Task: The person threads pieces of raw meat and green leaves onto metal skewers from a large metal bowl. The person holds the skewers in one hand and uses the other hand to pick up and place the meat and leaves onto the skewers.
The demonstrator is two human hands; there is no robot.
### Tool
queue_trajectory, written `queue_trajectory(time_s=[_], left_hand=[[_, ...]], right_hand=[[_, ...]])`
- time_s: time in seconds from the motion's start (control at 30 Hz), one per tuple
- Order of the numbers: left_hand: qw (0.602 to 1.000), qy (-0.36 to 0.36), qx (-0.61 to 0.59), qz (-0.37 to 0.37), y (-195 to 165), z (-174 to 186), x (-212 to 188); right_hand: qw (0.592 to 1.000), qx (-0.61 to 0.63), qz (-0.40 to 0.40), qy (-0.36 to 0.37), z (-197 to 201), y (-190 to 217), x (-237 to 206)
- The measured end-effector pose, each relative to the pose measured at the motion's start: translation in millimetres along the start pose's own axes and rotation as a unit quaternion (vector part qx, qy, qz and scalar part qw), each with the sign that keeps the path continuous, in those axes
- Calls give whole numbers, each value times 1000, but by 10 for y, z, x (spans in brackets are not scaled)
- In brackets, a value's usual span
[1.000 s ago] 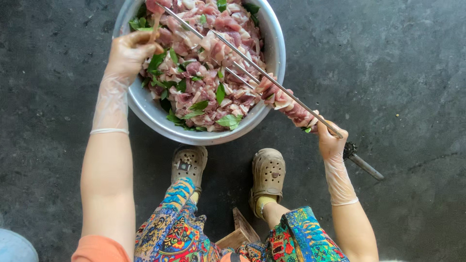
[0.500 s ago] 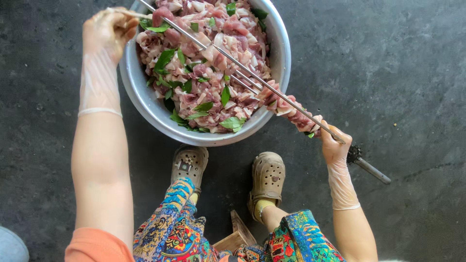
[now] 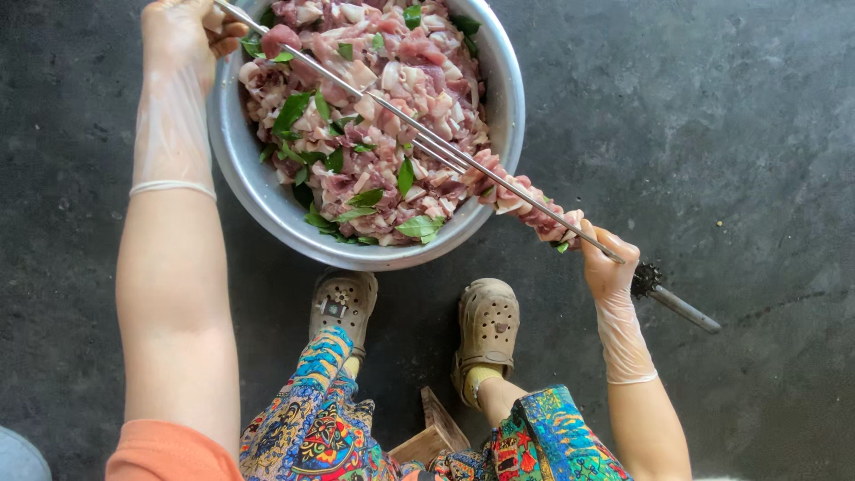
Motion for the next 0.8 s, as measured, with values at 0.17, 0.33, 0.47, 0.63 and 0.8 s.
queue_trajectory(time_s=[0.17,0.33,0.47,0.63,0.8], left_hand=[[992,36,86,-91,28,-97,80],[978,35,138,-150,-176,-321,-24],[970,65,201,-120,-618,-892,-560],[941,306,61,-131,-817,-1664,-1268],[981,60,169,-79,-208,-563,-865]], right_hand=[[1000,9,-4,4,-2,28,-10],[998,50,-25,8,-49,60,-42],[998,-55,0,-16,-22,125,-84],[998,29,-49,-16,-34,37,-90],[993,93,-68,-2,-57,-76,-104]])
Point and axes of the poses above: each hand's wrist, its own x-axis towards the middle knuckle, its own z-axis out of the back of the hand, y = z × x, the point moved 8 cm from there along x, towards the middle knuckle, and after that the axes turned 10 degrees about -z, right-handed, at the moved point
